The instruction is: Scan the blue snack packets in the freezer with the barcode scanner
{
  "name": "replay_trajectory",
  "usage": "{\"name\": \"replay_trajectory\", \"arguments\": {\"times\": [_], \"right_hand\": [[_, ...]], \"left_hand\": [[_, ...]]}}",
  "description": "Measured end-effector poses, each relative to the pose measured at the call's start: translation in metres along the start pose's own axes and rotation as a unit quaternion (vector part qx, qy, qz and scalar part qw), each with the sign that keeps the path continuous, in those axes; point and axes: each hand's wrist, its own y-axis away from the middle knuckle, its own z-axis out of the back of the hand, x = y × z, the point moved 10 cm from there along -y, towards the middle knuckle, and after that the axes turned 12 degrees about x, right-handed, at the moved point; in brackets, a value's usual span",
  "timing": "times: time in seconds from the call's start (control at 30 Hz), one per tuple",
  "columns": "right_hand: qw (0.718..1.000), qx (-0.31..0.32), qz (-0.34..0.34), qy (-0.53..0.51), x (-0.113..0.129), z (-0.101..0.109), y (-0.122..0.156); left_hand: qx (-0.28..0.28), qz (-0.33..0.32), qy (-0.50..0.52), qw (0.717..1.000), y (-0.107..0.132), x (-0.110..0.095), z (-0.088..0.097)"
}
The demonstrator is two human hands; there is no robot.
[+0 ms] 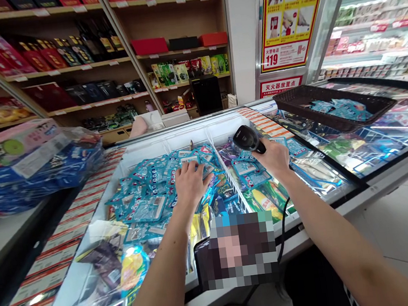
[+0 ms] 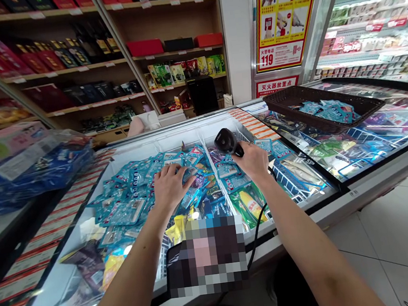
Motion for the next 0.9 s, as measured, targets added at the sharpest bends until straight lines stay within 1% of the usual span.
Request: {"name": "replay_trajectory", "arguments": {"times": [0.1, 0.2, 0.27, 0.33, 0.43, 0.57, 0.73, 0.83, 0.9], "right_hand": [[1.0, -0.006, -0.001, -0.003, 0.0, 0.002, 0.0], [1.0, -0.004, 0.0, -0.002, 0.002, 0.001, 0.0], [1.0, 0.0, 0.0, -0.002, 0.002, 0.001, 0.0], [1.0, -0.002, -0.002, -0.002, 0.002, 0.001, 0.0], [1.0, -0.013, -0.005, -0.005, 0.001, 0.002, 0.001], [1.0, -0.021, -0.012, -0.01, -0.001, 0.003, 0.0], [0.999, -0.004, -0.03, -0.016, -0.004, 0.002, -0.001], [0.999, 0.016, -0.033, -0.021, -0.002, 0.001, -0.001], [0.999, 0.024, -0.035, -0.024, -0.002, 0.0, -0.001]], "left_hand": [[-0.013, 0.017, -0.019, 1.0, 0.002, 0.004, 0.0], [-0.022, 0.016, -0.038, 0.999, 0.003, 0.002, 0.003], [-0.022, -0.002, -0.033, 0.999, 0.002, -0.004, 0.004], [-0.015, -0.035, -0.011, 0.999, 0.0, -0.012, 0.004], [0.016, -0.098, 0.032, 0.995, -0.004, -0.029, 0.0], [0.062, -0.169, 0.074, 0.981, -0.005, -0.053, -0.01], [0.14, -0.246, 0.099, 0.954, 0.002, -0.083, -0.033], [0.179, -0.276, 0.098, 0.939, 0.006, -0.092, -0.042], [0.181, -0.29, 0.107, 0.934, 0.007, -0.095, -0.038]]}}
